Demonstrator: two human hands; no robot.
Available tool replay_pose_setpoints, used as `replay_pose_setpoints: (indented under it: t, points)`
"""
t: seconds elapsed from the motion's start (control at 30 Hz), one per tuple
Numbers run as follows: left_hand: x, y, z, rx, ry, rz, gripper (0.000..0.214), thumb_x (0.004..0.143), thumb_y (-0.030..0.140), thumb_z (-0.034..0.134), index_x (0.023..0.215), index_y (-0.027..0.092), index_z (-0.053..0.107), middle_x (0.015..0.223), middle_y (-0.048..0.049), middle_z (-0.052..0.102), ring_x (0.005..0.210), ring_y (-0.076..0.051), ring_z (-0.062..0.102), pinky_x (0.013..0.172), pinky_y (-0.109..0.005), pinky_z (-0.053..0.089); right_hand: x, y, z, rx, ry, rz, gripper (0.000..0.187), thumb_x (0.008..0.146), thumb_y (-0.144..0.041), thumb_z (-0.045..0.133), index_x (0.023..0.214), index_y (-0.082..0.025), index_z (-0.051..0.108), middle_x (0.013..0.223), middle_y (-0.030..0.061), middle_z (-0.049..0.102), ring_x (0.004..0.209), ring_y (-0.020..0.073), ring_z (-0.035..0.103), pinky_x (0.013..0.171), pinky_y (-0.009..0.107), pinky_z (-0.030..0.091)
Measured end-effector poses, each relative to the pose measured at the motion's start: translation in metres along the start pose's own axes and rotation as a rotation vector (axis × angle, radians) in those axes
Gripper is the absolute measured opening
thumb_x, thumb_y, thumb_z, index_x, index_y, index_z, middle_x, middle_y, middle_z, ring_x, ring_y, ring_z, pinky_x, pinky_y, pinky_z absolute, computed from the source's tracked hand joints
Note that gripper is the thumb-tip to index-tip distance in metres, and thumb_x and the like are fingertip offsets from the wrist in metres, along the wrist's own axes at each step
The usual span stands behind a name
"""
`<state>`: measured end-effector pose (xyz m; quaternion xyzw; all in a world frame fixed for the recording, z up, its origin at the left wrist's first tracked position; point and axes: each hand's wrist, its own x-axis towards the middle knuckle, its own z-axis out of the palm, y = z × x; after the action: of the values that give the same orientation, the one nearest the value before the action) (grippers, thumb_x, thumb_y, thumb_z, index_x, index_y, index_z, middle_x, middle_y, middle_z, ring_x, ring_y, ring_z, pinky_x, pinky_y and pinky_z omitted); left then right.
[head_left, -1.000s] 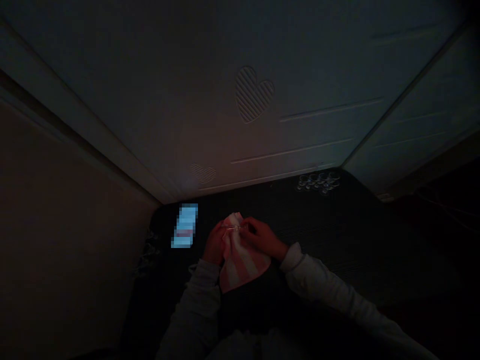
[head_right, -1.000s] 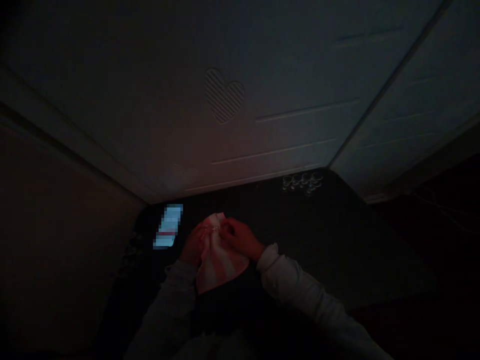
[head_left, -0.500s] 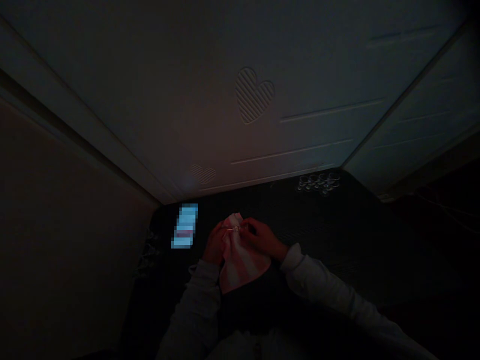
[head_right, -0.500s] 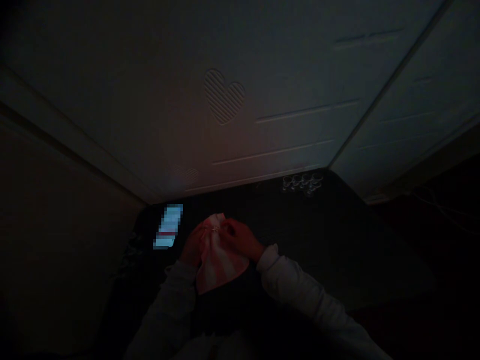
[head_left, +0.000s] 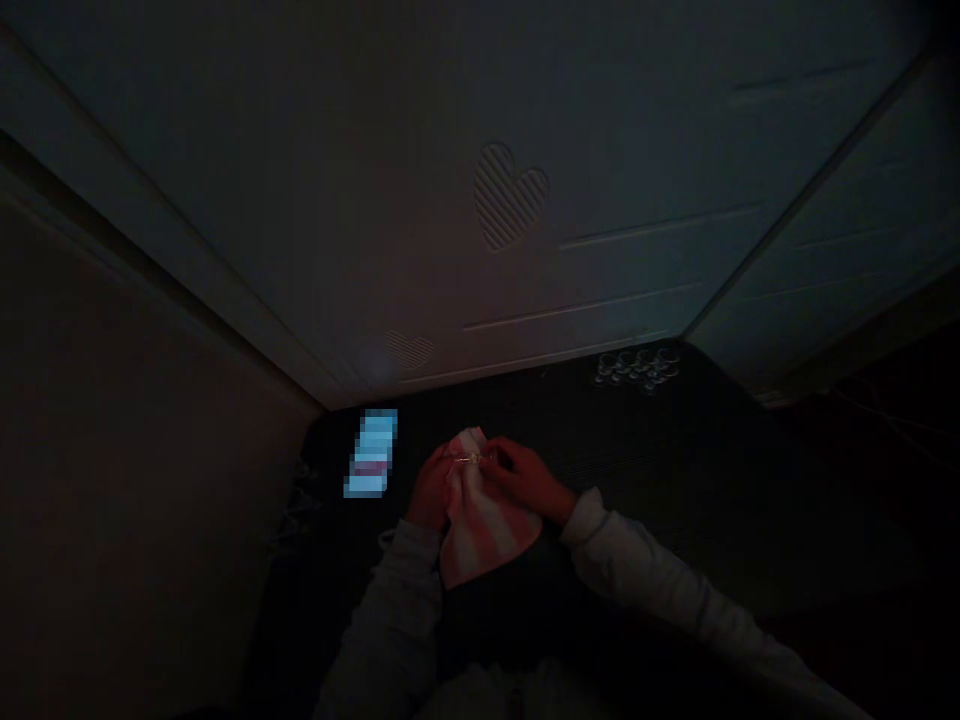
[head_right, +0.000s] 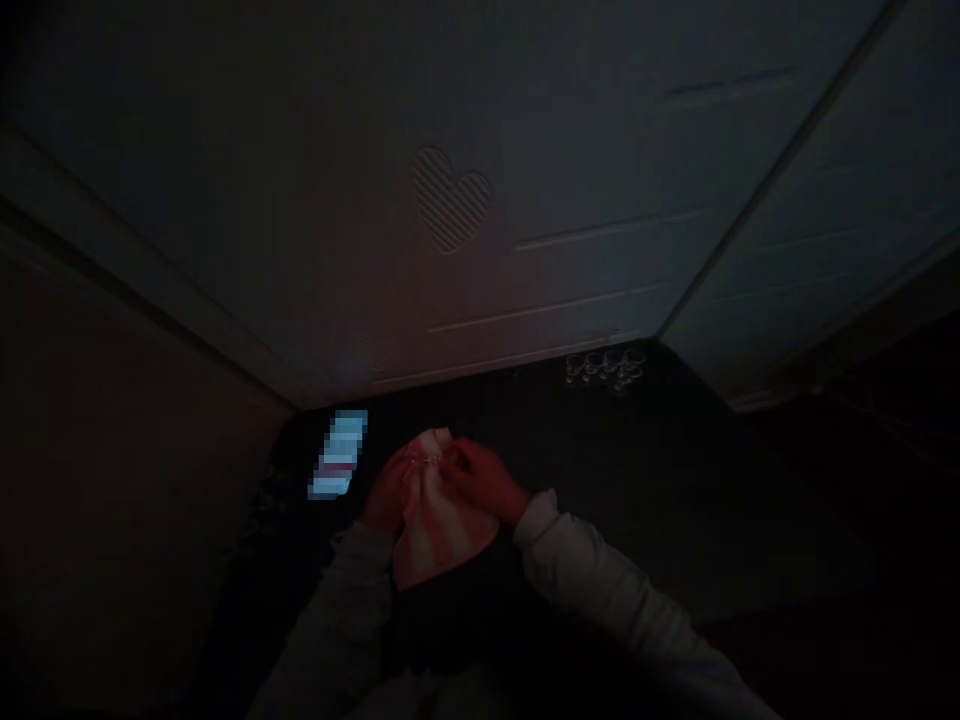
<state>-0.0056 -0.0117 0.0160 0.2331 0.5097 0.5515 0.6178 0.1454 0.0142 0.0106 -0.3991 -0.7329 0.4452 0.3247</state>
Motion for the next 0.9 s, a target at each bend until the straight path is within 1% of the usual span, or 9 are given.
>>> replay_pose_setpoints:
  t: [0.1, 0.3, 0.5, 0.6, 0.77, 0.9]
  points:
    - [0.0001, 0.0003, 0.0004, 0.017, 0.002, -0.003, 0.021, 0.056, 0.019, 0.061, 0.077, 0.014, 0.058, 0.066, -0.0003, 0.061, 0.061, -0.013, 0.056, 0.058, -0.023, 0.041, -0.0002, -0.0006, -0.0002, 0.005, -0.002, 0.006, 0.021, 0.079, -0.031, 0.047, 0.093, -0.016, 0.053, 0.071, -0.0004, 0.054, 0.062, 0.0106, 0.048, 0.056, 0.022, 0.037]
    - [0.0025, -0.0031, -0.0009, -0.022, -0.016, -0.005, 0.024, 0.056, 0.017, 0.06, 0.08, 0.014, 0.058, 0.069, -0.0012, 0.062, 0.063, -0.013, 0.057, 0.059, -0.023, 0.041, -0.0003, 0.0001, -0.0006, 0.0, -0.006, 0.003, 0.022, 0.079, -0.034, 0.047, 0.092, -0.017, 0.053, 0.068, -0.0012, 0.052, 0.06, 0.0101, 0.047, 0.054, 0.021, 0.036]
    - [-0.0008, -0.0002, 0.0003, 0.03, -0.001, -0.003, 0.019, 0.057, 0.018, 0.06, 0.076, 0.014, 0.058, 0.066, 0.0001, 0.061, 0.06, -0.011, 0.055, 0.057, -0.022, 0.04, -0.0005, -0.0009, -0.0013, -0.01, -0.001, 0.003, 0.023, 0.079, -0.033, 0.047, 0.093, -0.017, 0.053, 0.069, -0.0011, 0.053, 0.06, 0.0102, 0.047, 0.054, 0.021, 0.036]
    - [-0.0004, -0.0012, -0.0002, 0.006, -0.017, 0.005, 0.018, 0.058, 0.018, 0.059, 0.075, 0.014, 0.057, 0.066, 0.0007, 0.06, 0.06, -0.011, 0.055, 0.056, -0.021, 0.04, -0.0008, -0.0022, -0.0022, -0.013, -0.004, -0.007, 0.021, 0.079, -0.032, 0.048, 0.092, -0.017, 0.053, 0.07, -0.0008, 0.053, 0.061, 0.0102, 0.047, 0.055, 0.021, 0.036]
    - [0.0016, -0.0032, -0.0018, -0.013, -0.047, -0.003, 0.023, 0.058, 0.019, 0.06, 0.08, 0.014, 0.058, 0.069, -0.0004, 0.061, 0.064, -0.012, 0.056, 0.059, -0.022, 0.041, -0.0006, -0.0025, -0.002, -0.005, -0.007, 0.002, 0.02, 0.079, -0.031, 0.047, 0.091, -0.016, 0.053, 0.07, -0.0005, 0.053, 0.061, 0.0102, 0.048, 0.055, 0.021, 0.036]
    - [0.0028, -0.0039, -0.0035, 0.009, -0.034, 0.005, 0.027, 0.057, 0.021, 0.061, 0.082, 0.013, 0.059, 0.068, -0.0007, 0.061, 0.061, -0.012, 0.056, 0.058, -0.023, 0.04, -0.0006, -0.0023, -0.0014, -0.007, -0.002, 0.004, 0.022, 0.079, -0.032, 0.047, 0.093, -0.016, 0.053, 0.069, -0.0007, 0.053, 0.06, 0.01, 0.047, 0.054, 0.021, 0.035]
